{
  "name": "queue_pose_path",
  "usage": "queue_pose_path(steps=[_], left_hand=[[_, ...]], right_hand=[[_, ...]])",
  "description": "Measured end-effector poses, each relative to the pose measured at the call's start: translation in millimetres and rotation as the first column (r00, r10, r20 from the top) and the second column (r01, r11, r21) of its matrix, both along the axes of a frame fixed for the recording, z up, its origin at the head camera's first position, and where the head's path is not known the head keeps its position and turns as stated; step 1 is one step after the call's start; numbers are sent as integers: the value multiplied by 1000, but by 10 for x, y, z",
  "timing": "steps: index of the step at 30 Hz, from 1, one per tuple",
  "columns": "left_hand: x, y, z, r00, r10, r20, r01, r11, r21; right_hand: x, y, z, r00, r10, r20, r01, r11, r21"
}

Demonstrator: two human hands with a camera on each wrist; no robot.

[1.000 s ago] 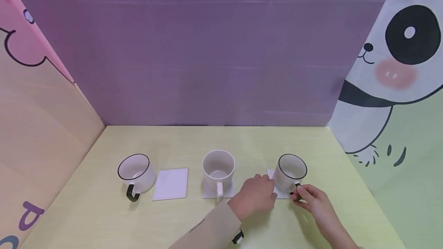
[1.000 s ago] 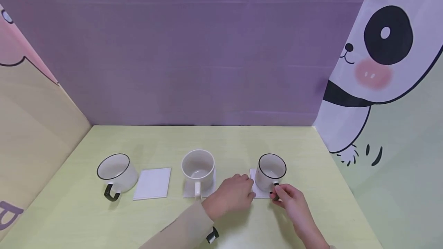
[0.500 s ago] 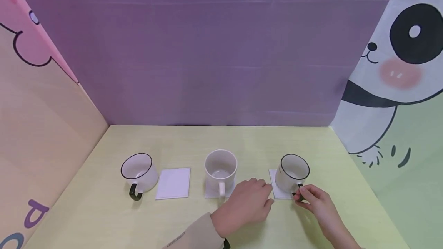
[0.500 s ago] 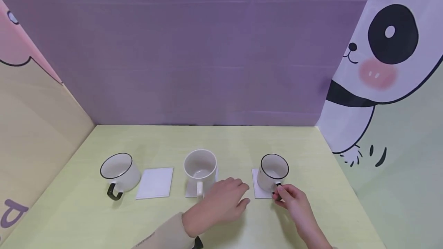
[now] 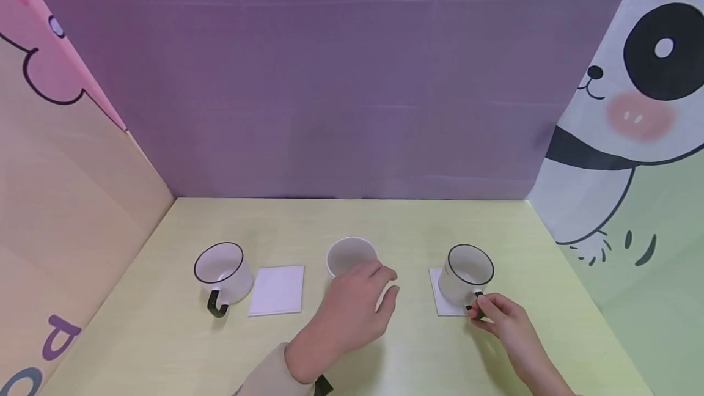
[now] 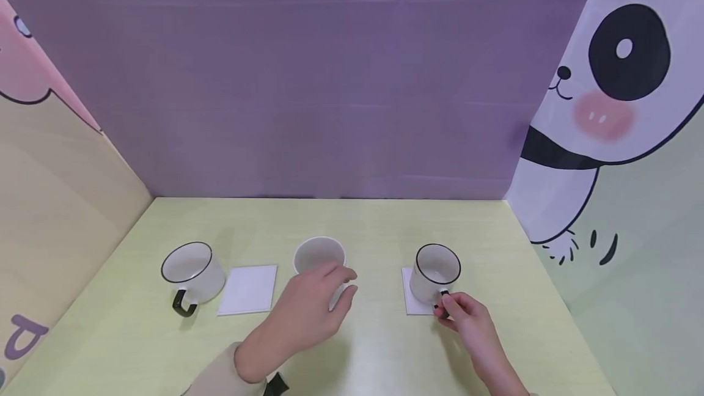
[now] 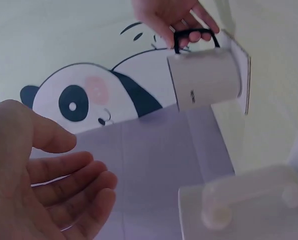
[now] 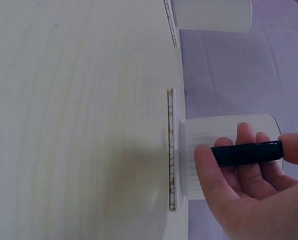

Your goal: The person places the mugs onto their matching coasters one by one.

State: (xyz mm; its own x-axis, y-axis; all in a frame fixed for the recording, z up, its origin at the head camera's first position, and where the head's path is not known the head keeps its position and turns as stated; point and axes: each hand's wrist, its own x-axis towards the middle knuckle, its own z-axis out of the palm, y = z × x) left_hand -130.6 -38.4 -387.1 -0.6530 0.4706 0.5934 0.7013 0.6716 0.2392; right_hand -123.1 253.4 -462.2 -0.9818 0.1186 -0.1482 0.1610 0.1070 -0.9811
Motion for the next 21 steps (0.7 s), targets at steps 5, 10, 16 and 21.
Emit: queue_pose_path(steps=[5,10,16,21], left_hand=[[-68,-224,0,996,38,-76,-26,988,151],[-180,-458,-32,985,94,-148,-48,955,292],[-256,-720,-84,978,163,-130,-95,904,417],[-295,-924,-108,966,224,-126,-134,858,495]], right_hand=[[12,4,1,1000,1,-2,-1,1000,-2],[10,4,-12,1000,0,-1,0,1000,-3],[10,12,-11,1000,6,-10,-6,1000,3],[4,10,-16,1000,4,-21,-4,1000,-4]])
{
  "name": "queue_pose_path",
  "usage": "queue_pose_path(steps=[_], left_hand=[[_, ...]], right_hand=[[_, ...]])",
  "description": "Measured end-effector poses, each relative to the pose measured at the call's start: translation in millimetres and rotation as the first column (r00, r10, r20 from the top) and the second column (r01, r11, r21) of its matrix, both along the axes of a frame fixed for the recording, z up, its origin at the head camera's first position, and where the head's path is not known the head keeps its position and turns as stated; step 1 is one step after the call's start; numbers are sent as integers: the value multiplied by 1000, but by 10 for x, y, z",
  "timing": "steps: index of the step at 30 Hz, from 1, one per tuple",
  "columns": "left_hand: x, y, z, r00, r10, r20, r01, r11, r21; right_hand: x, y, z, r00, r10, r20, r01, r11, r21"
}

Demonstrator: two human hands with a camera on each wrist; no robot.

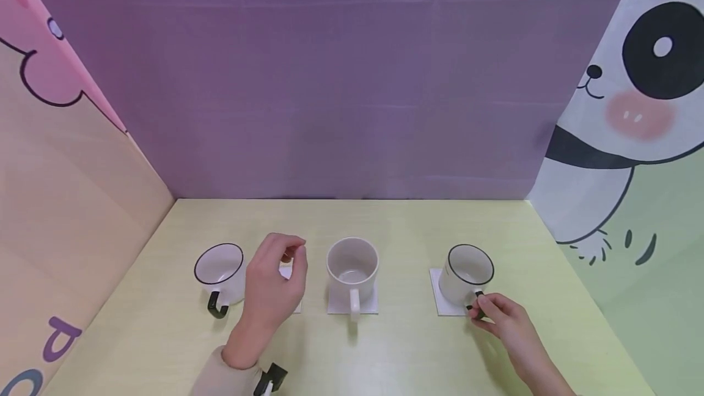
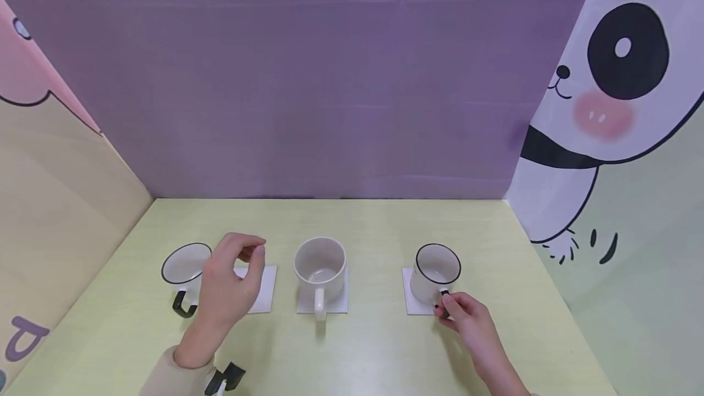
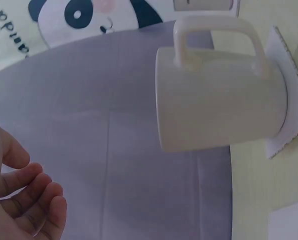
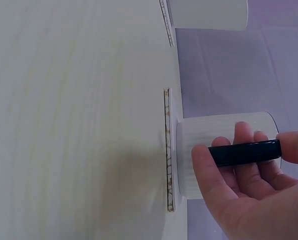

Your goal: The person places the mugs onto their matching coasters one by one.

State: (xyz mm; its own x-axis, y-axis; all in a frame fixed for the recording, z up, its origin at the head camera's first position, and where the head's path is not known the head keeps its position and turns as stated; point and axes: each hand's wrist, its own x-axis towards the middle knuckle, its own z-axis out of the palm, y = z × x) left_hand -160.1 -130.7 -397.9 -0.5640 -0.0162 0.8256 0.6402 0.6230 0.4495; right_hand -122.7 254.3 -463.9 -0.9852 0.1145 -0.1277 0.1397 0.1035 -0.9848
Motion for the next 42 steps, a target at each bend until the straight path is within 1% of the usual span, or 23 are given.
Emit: queue_pose_path(steps=[4,6,10,13,15,18,20,24,27,29,30,33,37,38,42], left_hand=[[-25,-178,4,999,47,-21,-46,998,46],[-30,-277,6,997,76,-13,-75,995,59],[-29,-489,-15,989,139,43,-142,987,77],[-10,-634,-54,976,186,110,-197,975,99],[7,-723,-82,963,218,159,-237,965,110],[37,-844,-129,937,273,219,-301,947,109],[56,-925,-159,915,311,257,-346,933,100],[96,-1084,-227,861,377,341,-430,898,95],[121,-1185,-283,816,409,410,-481,872,88],[131,-1241,-319,790,423,443,-504,860,77],[131,-1263,-336,780,429,455,-512,856,71],[129,-1316,-382,749,439,496,-530,847,50],[141,-1364,-444,705,440,557,-540,841,20],[148,-1373,-460,697,438,568,-537,844,7],[179,-1399,-539,683,436,586,-509,860,-47]], right_hand=[[0,-2,-5,1000,-2,0,2,1000,-10],[1,-6,-9,1000,-3,1,3,1000,-13],[-3,-10,-13,1000,-1,2,2,1000,-14],[-7,-9,-14,1000,0,3,0,1000,-13],[-7,-7,-15,1000,0,6,0,1000,-11],[-5,-8,-11,1000,-2,9,2,1000,-10],[-2,-7,-10,1000,-1,8,1,1000,-10],[-2,-6,-10,1000,3,-2,-3,1000,-9],[-3,-3,-7,1000,5,-5,-5,1000,-8],[-2,-2,1,1000,7,-2,-7,1000,-7],[0,-1,6,1000,8,0,-8,1000,-5],[3,1,21,1000,3,2,-3,1000,-2],[5,0,30,1000,1,2,-1,1000,-6],[5,-3,30,1000,-1,6,1,1000,-6],[1,-9,25,999,-5,33,5,1000,-4]])
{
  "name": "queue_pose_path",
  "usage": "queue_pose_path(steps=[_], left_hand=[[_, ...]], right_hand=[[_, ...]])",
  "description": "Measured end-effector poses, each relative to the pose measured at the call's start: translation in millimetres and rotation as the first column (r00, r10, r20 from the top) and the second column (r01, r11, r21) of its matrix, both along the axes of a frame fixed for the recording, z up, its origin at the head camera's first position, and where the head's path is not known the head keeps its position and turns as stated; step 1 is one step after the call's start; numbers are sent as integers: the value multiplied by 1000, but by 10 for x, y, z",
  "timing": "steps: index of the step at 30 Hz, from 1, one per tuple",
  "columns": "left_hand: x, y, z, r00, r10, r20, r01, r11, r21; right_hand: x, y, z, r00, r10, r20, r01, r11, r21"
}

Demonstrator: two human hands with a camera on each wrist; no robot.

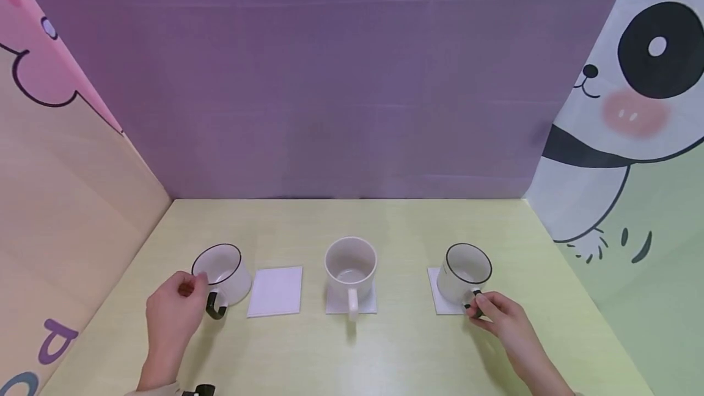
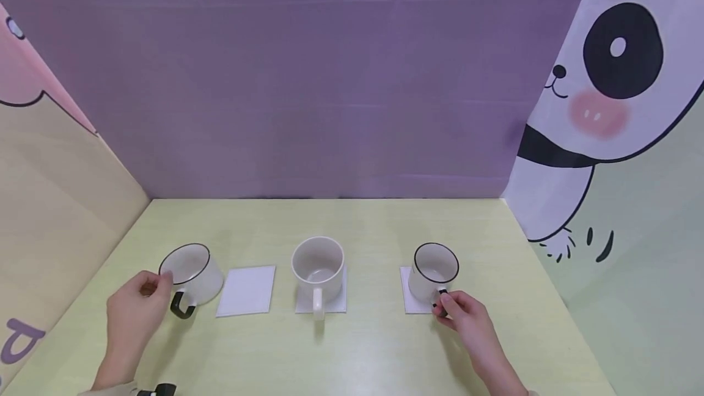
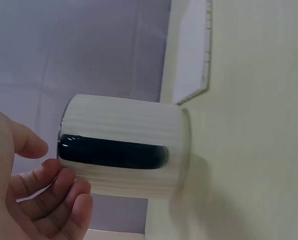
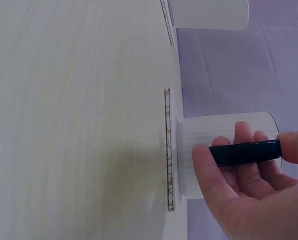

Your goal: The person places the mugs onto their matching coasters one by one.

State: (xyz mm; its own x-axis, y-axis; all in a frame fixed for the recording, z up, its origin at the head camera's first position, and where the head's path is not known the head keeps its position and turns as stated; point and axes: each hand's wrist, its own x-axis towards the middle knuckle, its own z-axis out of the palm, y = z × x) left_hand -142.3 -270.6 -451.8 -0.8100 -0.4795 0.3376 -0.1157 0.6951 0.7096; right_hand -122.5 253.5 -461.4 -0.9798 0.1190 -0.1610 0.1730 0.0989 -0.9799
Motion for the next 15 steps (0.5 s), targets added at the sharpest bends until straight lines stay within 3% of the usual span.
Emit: queue_pose_path(steps=[8,15], left_hand=[[78,-3,-121,994,-58,89,58,998,10],[120,-2,-136,964,-161,211,153,987,51]], right_hand=[[6,2,5,1000,0,18,0,1000,15],[8,0,16,1000,3,4,-3,1000,12]])
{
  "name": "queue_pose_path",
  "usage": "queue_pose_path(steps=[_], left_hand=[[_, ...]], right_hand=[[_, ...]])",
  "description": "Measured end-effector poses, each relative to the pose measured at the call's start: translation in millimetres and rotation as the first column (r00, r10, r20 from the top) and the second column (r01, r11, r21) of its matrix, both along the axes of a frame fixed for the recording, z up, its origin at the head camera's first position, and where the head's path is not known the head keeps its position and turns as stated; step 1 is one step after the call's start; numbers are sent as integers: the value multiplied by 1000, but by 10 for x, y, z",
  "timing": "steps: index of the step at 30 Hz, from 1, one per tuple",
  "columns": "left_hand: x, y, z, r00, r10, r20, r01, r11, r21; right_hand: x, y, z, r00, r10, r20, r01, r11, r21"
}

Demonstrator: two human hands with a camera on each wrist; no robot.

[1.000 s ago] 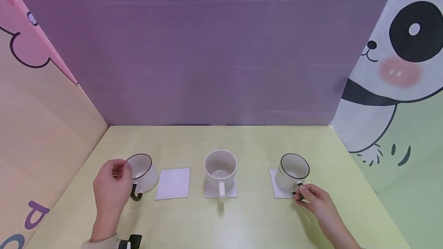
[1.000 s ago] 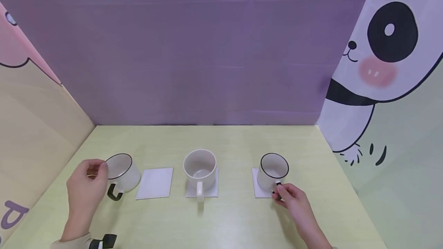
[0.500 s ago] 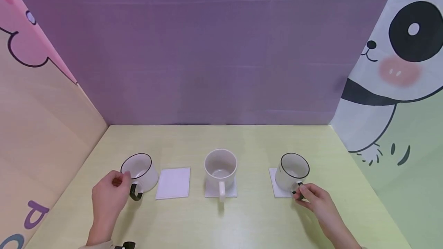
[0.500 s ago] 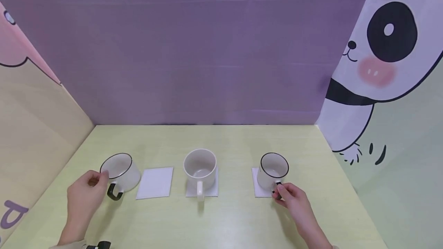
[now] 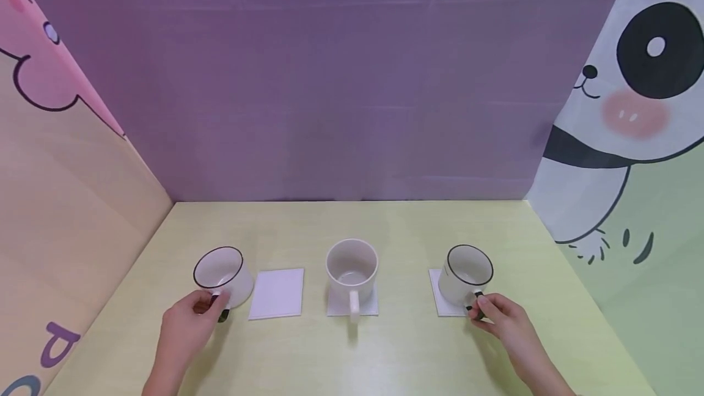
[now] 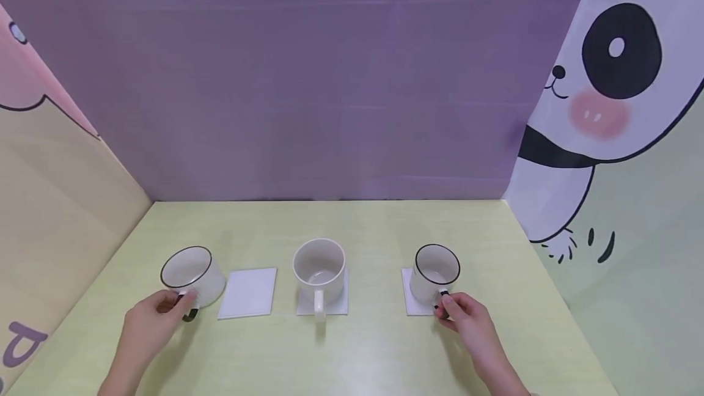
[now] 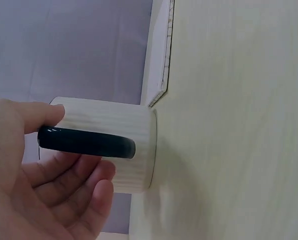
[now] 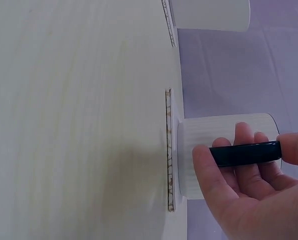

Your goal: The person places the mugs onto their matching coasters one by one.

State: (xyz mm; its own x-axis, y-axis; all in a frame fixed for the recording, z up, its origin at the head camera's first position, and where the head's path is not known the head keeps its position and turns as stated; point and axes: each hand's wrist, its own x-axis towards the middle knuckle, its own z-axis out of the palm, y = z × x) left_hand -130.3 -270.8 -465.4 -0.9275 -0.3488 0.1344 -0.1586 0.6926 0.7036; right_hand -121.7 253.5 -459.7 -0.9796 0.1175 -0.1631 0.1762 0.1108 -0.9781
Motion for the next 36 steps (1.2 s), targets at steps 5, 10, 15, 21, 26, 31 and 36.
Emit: queue_pose_path(steps=[5,10,15,21,26,31,36], left_hand=[[-14,-85,-36,995,-43,86,33,992,121],[-20,-131,-27,987,-78,139,37,962,271],[-16,-124,-6,984,-105,147,51,943,329],[-13,-138,-5,981,-139,138,83,932,353],[-33,-138,-5,979,-153,136,96,928,359],[-43,-135,-1,973,-161,163,93,927,362],[-43,-120,10,972,-160,170,89,928,362]], right_hand=[[-11,-15,1,1000,2,12,-2,1000,2],[-15,-20,-3,1000,3,-4,-3,1000,-1],[1,-41,-27,999,0,-54,5,996,93],[44,-39,25,992,31,-124,40,849,528],[101,-70,139,952,31,-305,186,734,654],[130,-212,276,867,73,-492,322,671,668],[90,-429,338,766,159,-622,334,728,598]])
